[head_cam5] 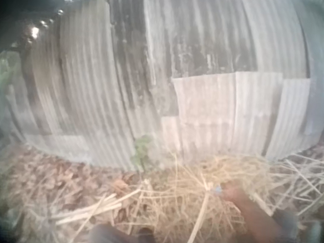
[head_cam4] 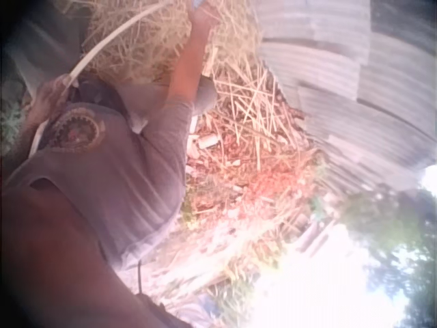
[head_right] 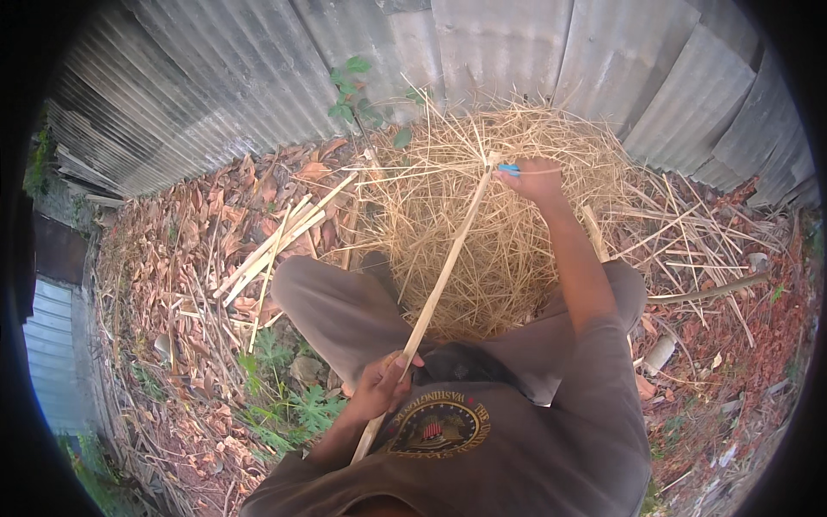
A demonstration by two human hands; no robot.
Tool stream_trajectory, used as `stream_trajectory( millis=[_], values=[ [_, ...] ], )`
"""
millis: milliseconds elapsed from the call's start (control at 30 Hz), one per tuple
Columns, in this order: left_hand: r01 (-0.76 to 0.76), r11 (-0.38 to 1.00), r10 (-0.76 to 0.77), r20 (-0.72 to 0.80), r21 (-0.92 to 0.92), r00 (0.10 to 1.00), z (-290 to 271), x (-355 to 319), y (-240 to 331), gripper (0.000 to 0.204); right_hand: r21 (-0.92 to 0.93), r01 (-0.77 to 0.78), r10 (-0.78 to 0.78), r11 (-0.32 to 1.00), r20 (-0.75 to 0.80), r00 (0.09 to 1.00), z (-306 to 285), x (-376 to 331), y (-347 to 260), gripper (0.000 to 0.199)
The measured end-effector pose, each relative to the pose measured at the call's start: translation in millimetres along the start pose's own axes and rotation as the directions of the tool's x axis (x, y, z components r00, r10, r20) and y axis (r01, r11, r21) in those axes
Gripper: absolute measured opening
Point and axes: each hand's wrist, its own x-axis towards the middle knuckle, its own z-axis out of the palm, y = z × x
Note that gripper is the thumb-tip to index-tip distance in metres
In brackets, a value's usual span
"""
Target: The person sits on the ground and uses a blue utility knife to split long bamboo stalks into thin strips. They hold the stalks with one hand and carefully shave off the outer layers with the other, creating a pile of bamboo strips and shavings.
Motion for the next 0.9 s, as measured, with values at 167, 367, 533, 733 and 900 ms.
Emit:
stream_trajectory(
  millis=[167, 367, 533, 733, 900],
  values=[
    [-0.015, 0.999, 0.014, -0.008, -0.032, 1.000, -9, 4, -4, 0.030, 0.378, -0.189, 0.163, 0.906, 0.100, 0.981, 19, -6, -16, 0.079],
    [0.014, 0.999, -0.012, -0.059, 0.041, 0.998, -6, 11, 6, 0.030, 0.624, -0.734, -0.251, -0.269, 0.690, 0.679, -26, -34, -65, 0.073],
    [-0.056, 0.981, 0.034, -0.122, -0.186, 0.992, -9, 14, 7, 0.032, 0.762, -0.222, -0.030, 0.608, 0.302, 0.953, -41, -70, -88, 0.073],
    [-0.102, 0.903, 0.084, -0.061, -0.418, 0.995, -15, 25, 14, 0.032, 0.431, 0.388, -0.413, 0.815, -0.039, 0.910, -69, -126, -131, 0.071],
    [-0.111, 0.920, 0.096, -0.057, -0.375, 0.994, -4, 21, 26, 0.034, 0.388, 0.465, -0.421, 0.795, -0.199, 0.885, -52, -125, -129, 0.074]
  ],
)
